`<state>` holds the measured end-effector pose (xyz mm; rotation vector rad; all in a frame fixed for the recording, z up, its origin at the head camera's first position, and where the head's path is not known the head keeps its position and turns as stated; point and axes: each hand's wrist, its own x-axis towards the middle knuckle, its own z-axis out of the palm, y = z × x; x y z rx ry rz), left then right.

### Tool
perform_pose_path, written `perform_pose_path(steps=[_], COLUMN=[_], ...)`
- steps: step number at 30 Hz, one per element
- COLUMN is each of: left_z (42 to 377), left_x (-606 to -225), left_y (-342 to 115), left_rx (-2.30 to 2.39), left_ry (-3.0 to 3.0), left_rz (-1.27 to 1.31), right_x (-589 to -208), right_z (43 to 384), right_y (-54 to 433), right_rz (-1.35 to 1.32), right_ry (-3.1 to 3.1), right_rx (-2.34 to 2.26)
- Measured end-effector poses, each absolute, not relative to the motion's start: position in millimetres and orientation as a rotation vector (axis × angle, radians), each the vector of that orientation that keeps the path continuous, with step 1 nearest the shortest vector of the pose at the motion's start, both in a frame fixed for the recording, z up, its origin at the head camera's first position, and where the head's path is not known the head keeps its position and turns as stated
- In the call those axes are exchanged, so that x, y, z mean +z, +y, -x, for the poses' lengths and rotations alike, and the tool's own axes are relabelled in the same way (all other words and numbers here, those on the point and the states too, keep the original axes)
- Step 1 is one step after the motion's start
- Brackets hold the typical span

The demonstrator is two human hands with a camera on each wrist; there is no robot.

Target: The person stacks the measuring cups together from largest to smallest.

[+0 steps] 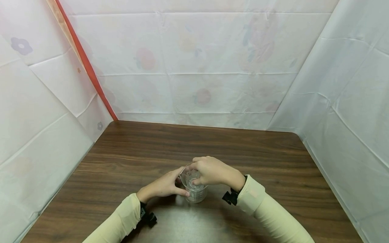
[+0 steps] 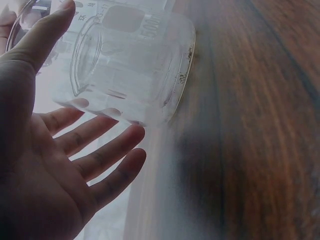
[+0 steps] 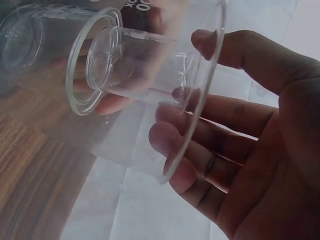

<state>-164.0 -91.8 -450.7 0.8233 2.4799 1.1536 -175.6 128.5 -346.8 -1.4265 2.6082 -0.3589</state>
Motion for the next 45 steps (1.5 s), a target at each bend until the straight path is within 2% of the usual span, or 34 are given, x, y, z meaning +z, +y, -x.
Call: perform_pose_path(steps=[45], left_z=[163], left_x=[-450], left_y=[-92], left_rx=[1.153], left_ry=[2.454], left_rz=[-0.795], right_x=[-361], right_z=[169], right_y=[112], right_rz=[1.45], right_ry=[2.653], right_rx=[0.061])
